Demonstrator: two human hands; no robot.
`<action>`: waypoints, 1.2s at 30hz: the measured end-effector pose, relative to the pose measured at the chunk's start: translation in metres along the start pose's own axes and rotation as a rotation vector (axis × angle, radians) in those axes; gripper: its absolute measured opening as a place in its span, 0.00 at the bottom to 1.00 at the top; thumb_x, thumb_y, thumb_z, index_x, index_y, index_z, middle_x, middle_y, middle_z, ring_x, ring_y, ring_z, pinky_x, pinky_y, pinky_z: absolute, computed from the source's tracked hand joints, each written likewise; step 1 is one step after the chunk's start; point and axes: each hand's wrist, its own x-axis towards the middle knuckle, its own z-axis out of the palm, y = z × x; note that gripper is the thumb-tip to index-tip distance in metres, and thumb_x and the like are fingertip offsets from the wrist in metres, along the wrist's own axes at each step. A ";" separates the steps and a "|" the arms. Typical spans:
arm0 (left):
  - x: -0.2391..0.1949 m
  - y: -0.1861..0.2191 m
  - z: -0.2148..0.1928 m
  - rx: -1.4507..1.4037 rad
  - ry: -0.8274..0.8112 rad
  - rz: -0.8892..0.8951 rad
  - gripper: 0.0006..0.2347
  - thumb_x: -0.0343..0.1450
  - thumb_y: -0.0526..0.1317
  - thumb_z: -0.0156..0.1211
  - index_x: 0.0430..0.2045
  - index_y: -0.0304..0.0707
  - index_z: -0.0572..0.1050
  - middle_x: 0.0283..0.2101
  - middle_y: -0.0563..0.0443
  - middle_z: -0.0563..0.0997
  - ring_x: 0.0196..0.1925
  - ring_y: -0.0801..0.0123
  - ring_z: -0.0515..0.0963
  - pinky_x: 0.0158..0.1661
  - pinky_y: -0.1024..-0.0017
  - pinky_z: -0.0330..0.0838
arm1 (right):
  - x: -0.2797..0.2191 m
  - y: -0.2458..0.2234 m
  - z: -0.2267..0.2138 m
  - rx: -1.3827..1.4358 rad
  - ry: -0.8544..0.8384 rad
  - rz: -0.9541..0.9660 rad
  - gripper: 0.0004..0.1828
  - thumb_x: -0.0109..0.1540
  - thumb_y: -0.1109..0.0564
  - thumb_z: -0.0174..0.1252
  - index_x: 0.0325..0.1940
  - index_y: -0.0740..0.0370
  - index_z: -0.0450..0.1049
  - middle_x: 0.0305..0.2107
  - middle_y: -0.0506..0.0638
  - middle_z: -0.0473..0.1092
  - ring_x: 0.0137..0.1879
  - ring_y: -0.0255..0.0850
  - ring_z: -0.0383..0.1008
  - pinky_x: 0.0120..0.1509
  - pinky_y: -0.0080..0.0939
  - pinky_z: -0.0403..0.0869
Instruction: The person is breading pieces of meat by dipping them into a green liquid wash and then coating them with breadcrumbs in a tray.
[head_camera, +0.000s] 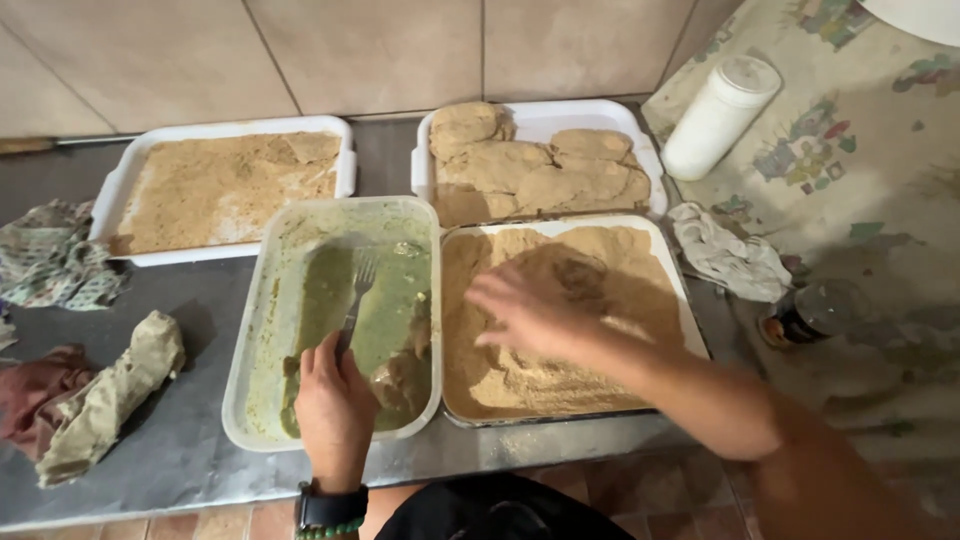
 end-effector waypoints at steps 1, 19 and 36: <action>0.000 -0.002 0.002 -0.003 -0.007 0.009 0.13 0.77 0.37 0.48 0.54 0.34 0.74 0.47 0.40 0.76 0.39 0.43 0.80 0.31 0.49 0.75 | -0.001 0.008 0.020 0.000 0.005 0.011 0.30 0.60 0.48 0.62 0.64 0.56 0.68 0.62 0.51 0.64 0.68 0.46 0.58 0.71 0.55 0.59; 0.000 -0.004 0.001 -0.009 0.030 0.042 0.13 0.77 0.36 0.48 0.54 0.31 0.74 0.47 0.38 0.76 0.40 0.41 0.80 0.32 0.48 0.75 | -0.040 0.083 -0.002 0.339 -0.066 1.115 0.16 0.68 0.38 0.51 0.35 0.47 0.73 0.17 0.37 0.60 0.22 0.30 0.58 0.31 0.29 0.58; -0.001 -0.004 0.002 0.002 0.040 0.091 0.11 0.77 0.36 0.48 0.50 0.33 0.75 0.44 0.41 0.76 0.34 0.43 0.80 0.26 0.51 0.74 | -0.010 0.065 -0.082 0.317 -0.320 0.591 0.17 0.67 0.54 0.53 0.60 0.48 0.74 0.58 0.43 0.72 0.57 0.36 0.73 0.64 0.40 0.71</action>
